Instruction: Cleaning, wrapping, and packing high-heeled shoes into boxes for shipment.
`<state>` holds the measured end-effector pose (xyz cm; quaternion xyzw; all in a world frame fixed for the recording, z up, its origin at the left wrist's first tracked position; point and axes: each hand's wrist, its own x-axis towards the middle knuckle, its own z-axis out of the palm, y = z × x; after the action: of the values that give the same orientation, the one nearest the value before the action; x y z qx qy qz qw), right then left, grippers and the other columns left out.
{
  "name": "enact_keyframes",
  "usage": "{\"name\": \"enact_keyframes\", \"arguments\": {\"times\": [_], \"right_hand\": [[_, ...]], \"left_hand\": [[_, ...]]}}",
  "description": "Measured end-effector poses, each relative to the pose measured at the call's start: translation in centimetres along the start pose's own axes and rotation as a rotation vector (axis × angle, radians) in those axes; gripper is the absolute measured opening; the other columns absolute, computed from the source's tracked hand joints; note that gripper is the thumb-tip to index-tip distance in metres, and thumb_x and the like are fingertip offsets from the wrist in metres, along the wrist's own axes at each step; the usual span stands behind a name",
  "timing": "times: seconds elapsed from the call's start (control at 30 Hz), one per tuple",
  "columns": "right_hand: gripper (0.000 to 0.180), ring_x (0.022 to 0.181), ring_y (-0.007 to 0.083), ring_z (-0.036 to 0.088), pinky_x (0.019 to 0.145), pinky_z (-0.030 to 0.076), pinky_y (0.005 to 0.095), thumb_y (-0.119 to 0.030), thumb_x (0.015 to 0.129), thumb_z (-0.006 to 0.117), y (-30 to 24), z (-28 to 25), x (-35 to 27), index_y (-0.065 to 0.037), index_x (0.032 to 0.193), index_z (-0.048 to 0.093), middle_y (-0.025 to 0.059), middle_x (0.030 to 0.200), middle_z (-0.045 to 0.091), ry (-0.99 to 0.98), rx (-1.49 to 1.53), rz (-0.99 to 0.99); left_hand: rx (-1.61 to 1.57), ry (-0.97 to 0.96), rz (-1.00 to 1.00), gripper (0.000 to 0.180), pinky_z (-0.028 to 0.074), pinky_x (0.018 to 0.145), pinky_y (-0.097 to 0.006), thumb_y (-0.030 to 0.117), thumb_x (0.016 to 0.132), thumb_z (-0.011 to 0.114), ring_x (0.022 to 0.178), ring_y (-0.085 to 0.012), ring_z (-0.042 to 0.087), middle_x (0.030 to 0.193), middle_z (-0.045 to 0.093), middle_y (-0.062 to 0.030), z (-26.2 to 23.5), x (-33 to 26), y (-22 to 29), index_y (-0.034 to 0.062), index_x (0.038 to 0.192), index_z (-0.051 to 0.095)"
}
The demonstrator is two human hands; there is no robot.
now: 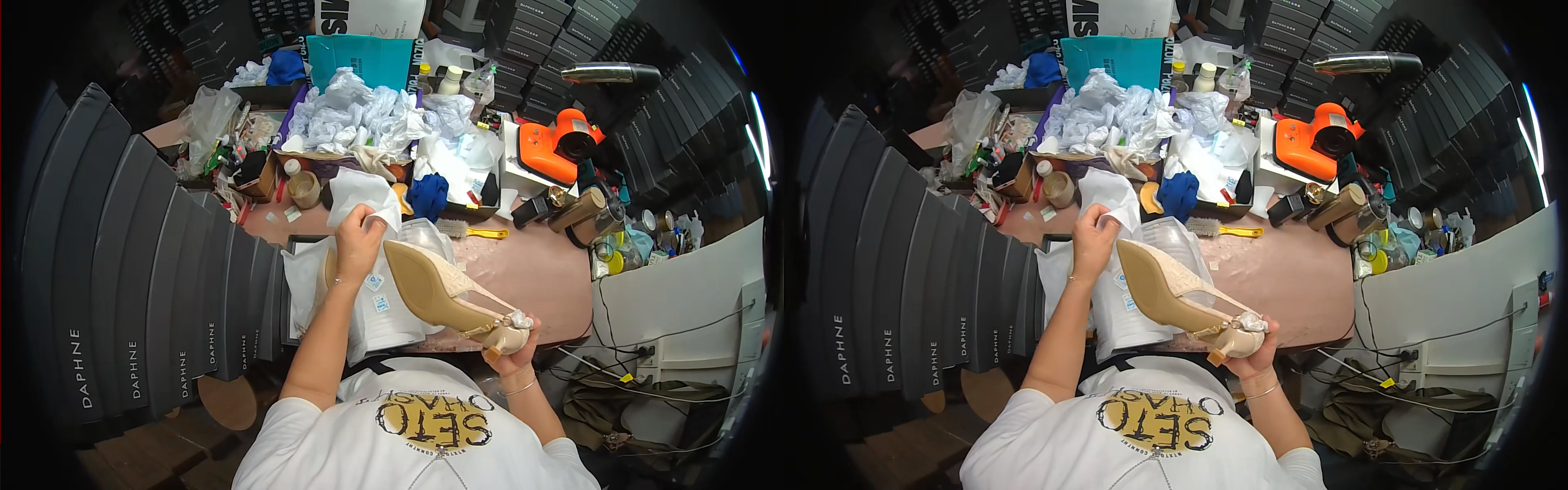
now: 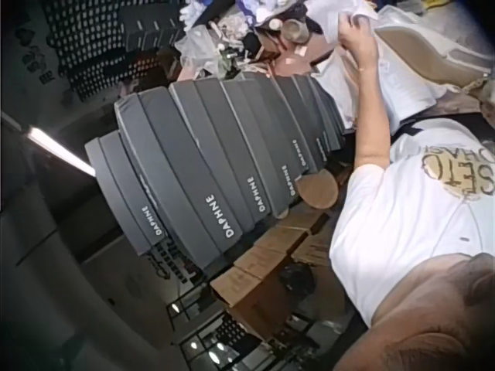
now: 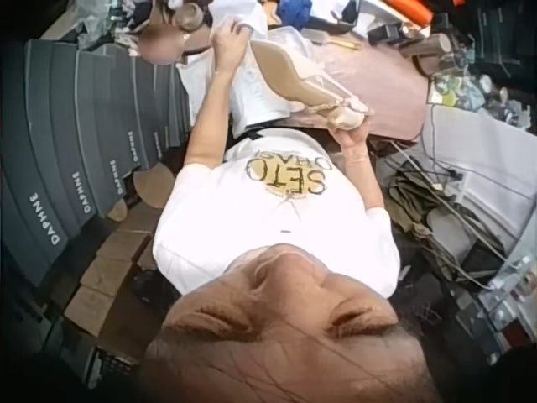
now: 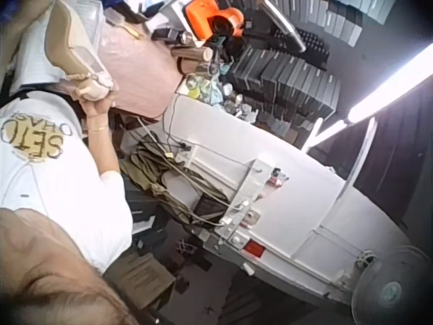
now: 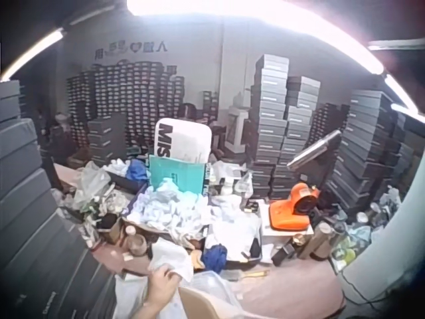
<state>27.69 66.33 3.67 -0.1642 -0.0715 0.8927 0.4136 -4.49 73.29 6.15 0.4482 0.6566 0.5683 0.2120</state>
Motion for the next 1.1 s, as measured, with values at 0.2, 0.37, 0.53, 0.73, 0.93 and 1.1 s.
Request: {"name": "enact_keyframes", "arguments": {"times": [0.2,0.37,0.53,0.73,0.93,1.1], "right_hand": [[0.074,0.121,0.0514,0.042,0.072,0.060,0.0431,-0.060,0.079,0.057,0.5,0.5,0.1,-0.010,0.132,0.047,0.0177,0.131,0.049,0.142,0.102,-0.017],[0.062,0.110,0.0369,0.055,0.077,0.059,0.0456,-0.052,0.083,0.054,0.9,1.4,2.2,-0.007,0.125,0.050,0.0147,0.122,0.056,0.222,-0.024,-0.099],[0.058,0.105,0.0314,0.061,0.078,0.058,0.0484,-0.047,0.085,0.049,0.2,0.8,0.1,-0.002,0.122,0.050,0.0158,0.117,0.058,0.333,-0.151,-0.223],[0.058,0.103,0.0328,0.062,0.076,0.059,0.0481,-0.044,0.086,0.049,0.3,1.3,-0.5,-0.001,0.124,0.048,0.0182,0.118,0.057,0.209,-0.066,-0.148],[0.057,0.104,0.0317,0.062,0.079,0.058,0.0482,-0.042,0.086,0.050,0.0,-0.5,-0.6,-0.001,0.124,0.048,0.0171,0.118,0.057,0.311,-0.098,-0.223],[0.060,0.106,0.0326,0.061,0.080,0.057,0.0501,-0.043,0.085,0.050,0.1,-1.1,-1.8,0.000,0.126,0.047,0.0178,0.120,0.057,0.306,-0.044,-0.159]], "left_hand": [[-0.096,-0.115,-0.034,0.011,0.045,0.060,-0.029,0.008,0.078,0.063,0.061,-0.0152,0.054,0.067,0.058,-0.0093,0.9,-2.0,3.2,-0.0006,0.077,0.056],[-0.147,-0.329,0.110,0.013,0.041,0.057,-0.025,0.006,0.079,0.066,0.061,-0.0081,0.048,0.064,0.052,-0.0025,2.5,-6.4,5.9,-0.0009,0.077,0.055],[0.068,-0.239,-0.066,0.010,0.044,0.059,-0.032,0.004,0.076,0.065,0.063,-0.0246,0.056,0.072,0.056,-0.0131,2.4,-3.5,1.3,-0.0011,0.078,0.057],[-0.202,-0.359,-0.025,0.012,0.048,0.066,-0.028,-0.001,0.079,0.062,0.072,-0.0154,0.061,0.079,0.062,-0.0079,4.3,-6.8,3.6,-0.0008,0.090,0.059],[-0.122,-0.509,-0.118,0.035,0.048,0.066,-0.028,-0.004,0.081,0.057,0.071,-0.0145,0.061,0.080,0.062,-0.0091,4.0,-6.1,3.6,0.0063,0.115,0.062],[0.089,-0.668,0.177,0.037,0.045,0.066,-0.029,-0.007,0.077,0.052,0.070,-0.0213,0.057,0.085,0.060,-0.0144,4.1,-7.1,4.0,0.0025,0.111,0.062]]}}
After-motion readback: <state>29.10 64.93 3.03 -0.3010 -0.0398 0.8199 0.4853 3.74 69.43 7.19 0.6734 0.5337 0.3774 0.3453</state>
